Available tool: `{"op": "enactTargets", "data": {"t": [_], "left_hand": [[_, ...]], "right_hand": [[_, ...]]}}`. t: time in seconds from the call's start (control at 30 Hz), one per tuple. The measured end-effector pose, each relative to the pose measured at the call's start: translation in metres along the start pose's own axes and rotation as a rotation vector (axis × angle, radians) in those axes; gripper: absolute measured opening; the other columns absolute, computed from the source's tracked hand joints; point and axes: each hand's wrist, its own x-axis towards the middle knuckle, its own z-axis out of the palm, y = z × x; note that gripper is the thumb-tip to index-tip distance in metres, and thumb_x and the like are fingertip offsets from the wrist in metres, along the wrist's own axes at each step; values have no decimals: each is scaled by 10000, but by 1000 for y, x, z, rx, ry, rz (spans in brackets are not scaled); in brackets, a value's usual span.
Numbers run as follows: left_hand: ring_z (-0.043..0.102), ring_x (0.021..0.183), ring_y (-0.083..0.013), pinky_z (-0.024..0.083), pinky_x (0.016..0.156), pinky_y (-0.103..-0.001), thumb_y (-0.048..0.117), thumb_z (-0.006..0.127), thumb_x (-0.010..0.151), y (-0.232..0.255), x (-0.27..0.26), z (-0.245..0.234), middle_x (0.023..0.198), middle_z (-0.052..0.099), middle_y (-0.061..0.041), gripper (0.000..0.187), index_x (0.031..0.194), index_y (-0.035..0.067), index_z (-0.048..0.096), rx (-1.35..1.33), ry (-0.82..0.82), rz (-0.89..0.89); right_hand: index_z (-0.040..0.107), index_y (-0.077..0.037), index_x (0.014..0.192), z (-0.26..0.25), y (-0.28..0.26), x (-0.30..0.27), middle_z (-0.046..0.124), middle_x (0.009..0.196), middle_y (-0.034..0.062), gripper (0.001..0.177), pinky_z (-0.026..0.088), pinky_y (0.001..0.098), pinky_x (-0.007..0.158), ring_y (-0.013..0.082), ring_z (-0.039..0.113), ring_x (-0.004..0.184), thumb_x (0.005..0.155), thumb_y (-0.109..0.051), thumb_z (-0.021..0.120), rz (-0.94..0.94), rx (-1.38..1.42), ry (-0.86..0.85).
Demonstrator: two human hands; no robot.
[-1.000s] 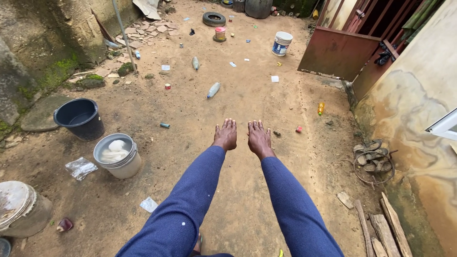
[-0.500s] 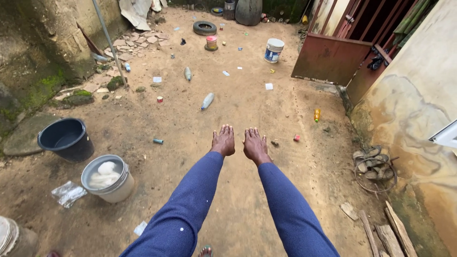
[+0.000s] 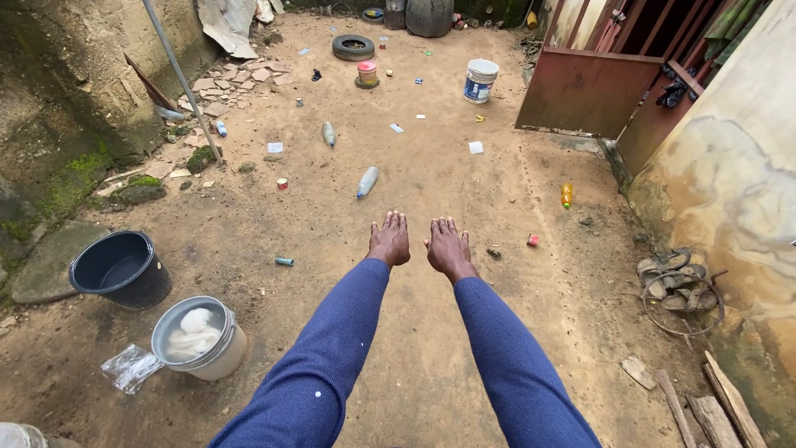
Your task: The recorder is seen inspecting a plastic bag and placing it into a black bag.
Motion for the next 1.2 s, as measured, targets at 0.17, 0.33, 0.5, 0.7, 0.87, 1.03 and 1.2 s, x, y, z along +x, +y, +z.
{"op": "enactTargets", "data": {"t": [0.17,0.33,0.5,0.7,0.87,1.03,1.2], "left_hand": [[84,1602,-266,144,1273,-549,97,518,904,-9,20,1,1730,87,-144,845,1634,21,101,-8,-15,1],[84,1603,-268,142,1272,-562,111,520,909,-12,44,5,1730,91,-146,838,1633,21,109,-36,-14,-13],[82,1598,-268,143,1262,-567,83,517,890,-11,94,27,1726,95,-145,856,1636,22,102,-11,4,-23],[93,1602,-267,158,1267,-565,129,527,908,12,133,-2,1730,97,-137,837,1632,30,121,-42,7,-60],[90,1602,-268,153,1268,-561,115,521,907,33,173,-10,1730,96,-139,835,1634,28,119,-57,18,-76],[76,1601,-271,141,1265,-566,103,494,919,53,204,-11,1727,88,-134,814,1632,34,108,-48,26,-74],[86,1598,-270,137,1274,-551,125,500,930,60,225,-15,1728,90,-144,816,1637,33,103,-47,-2,-84]], "right_hand": [[262,-62,1596,10,-1,26,222,1690,119,650,190,603,1236,294,163,1573,1062,-393,430,-10,17,-9],[279,-65,1595,10,6,52,230,1695,111,657,206,611,1228,291,168,1582,1051,-390,451,-24,2,-6],[277,-72,1590,16,23,90,227,1688,113,660,201,616,1224,296,161,1575,1047,-398,461,-43,14,-9],[294,-80,1593,1,56,138,245,1690,119,660,215,616,1230,306,187,1574,1045,-400,477,-64,-14,-17],[289,-67,1589,-12,87,177,241,1687,124,665,216,617,1222,307,177,1574,1045,-402,475,-102,-20,5],[281,-64,1593,-17,108,202,241,1687,120,667,208,621,1222,301,173,1576,1047,-399,467,-114,-38,4],[284,-72,1596,-16,122,222,240,1691,118,661,201,617,1232,303,180,1573,1051,-402,459,-102,-34,-18]]}}
